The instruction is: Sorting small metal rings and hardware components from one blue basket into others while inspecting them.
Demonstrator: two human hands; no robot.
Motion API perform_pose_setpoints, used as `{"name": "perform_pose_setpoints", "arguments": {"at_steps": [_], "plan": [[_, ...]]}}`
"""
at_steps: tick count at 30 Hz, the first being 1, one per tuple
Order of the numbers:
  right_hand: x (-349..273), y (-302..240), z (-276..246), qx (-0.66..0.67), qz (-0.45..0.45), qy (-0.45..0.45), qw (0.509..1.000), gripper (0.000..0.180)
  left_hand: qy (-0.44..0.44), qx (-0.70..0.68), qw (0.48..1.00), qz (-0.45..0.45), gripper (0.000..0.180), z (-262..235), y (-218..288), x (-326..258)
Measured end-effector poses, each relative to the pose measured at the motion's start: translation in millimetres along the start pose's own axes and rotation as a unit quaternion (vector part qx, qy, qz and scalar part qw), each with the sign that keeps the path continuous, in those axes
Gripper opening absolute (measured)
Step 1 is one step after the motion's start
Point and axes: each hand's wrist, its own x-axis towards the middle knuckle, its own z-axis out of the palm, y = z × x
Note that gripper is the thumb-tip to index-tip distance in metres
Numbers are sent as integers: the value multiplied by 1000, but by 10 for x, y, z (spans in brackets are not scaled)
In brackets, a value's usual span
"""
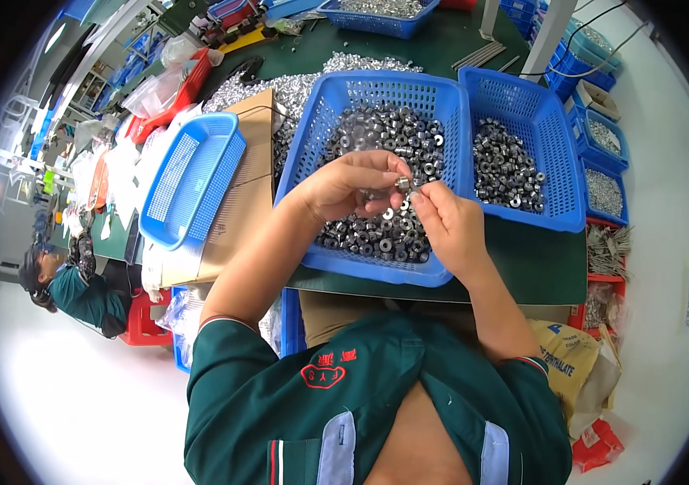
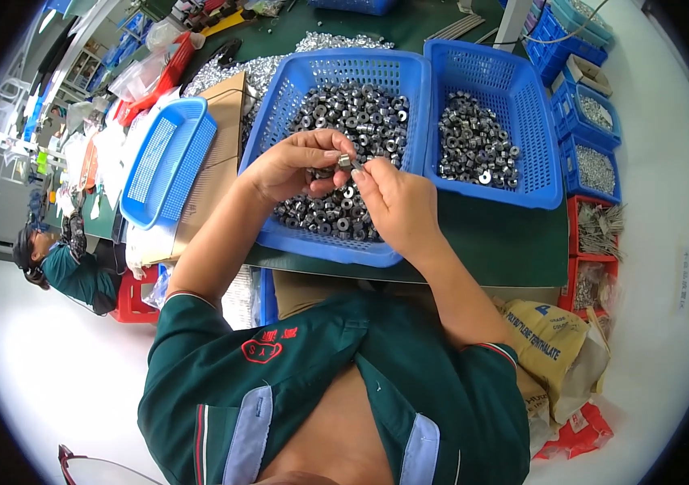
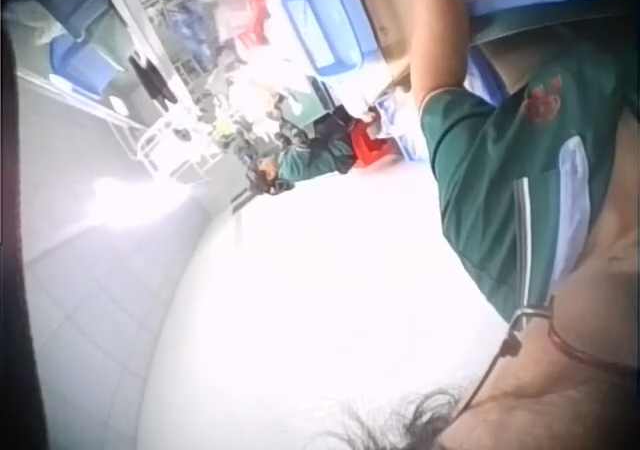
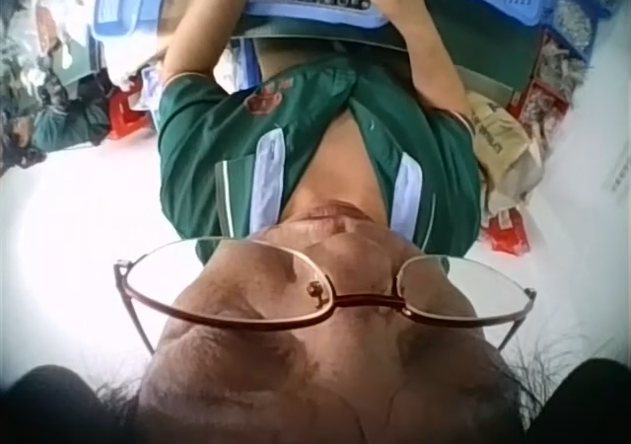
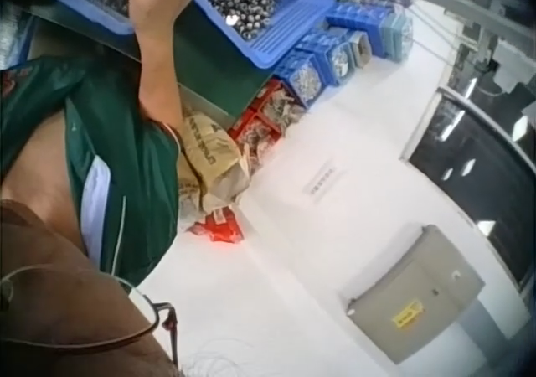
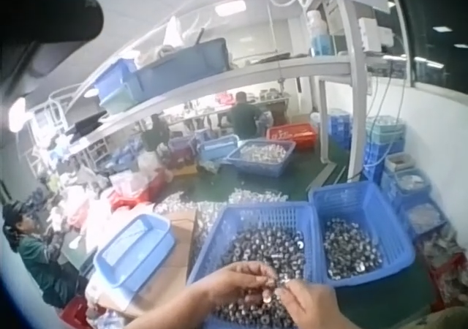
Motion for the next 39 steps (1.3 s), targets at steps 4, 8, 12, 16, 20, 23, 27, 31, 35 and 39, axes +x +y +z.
{"name": "perform_pose_setpoints", "arguments": {"at_steps": [4,8,12,16,20,23,27,31,35,39], "plan": [[17,-15,18,-24,-6,-2,1000,18,41,17,999,-6,25,50,0,4],[35,-17,26,-55,-22,-8,998,16,61,76,995,19,29,7,-39,-2],[19,4,15,-80,-22,-27,996,13,86,129,987,37,27,52,-68,6],[19,-1,23,-105,-58,-22,992,12,68,99,992,30,28,49,-90,4],[9,13,33,-94,-53,0,994,13,76,82,993,35,25,109,-84,21],[20,11,13,-50,-37,-9,998,15,69,124,988,61,29,79,-92,15],[51,53,-29,-17,-1,-5,1000,25,52,148,984,83,28,135,-64,45],[66,18,-101,26,35,-30,999,28,32,189,977,98,27,156,0,32],[30,47,23,-34,-25,1,999,28,110,154,980,61,24,93,153,72],[3,72,56,-79,-59,10,995,27,112,123,984,67,22,431,496,423]]}}
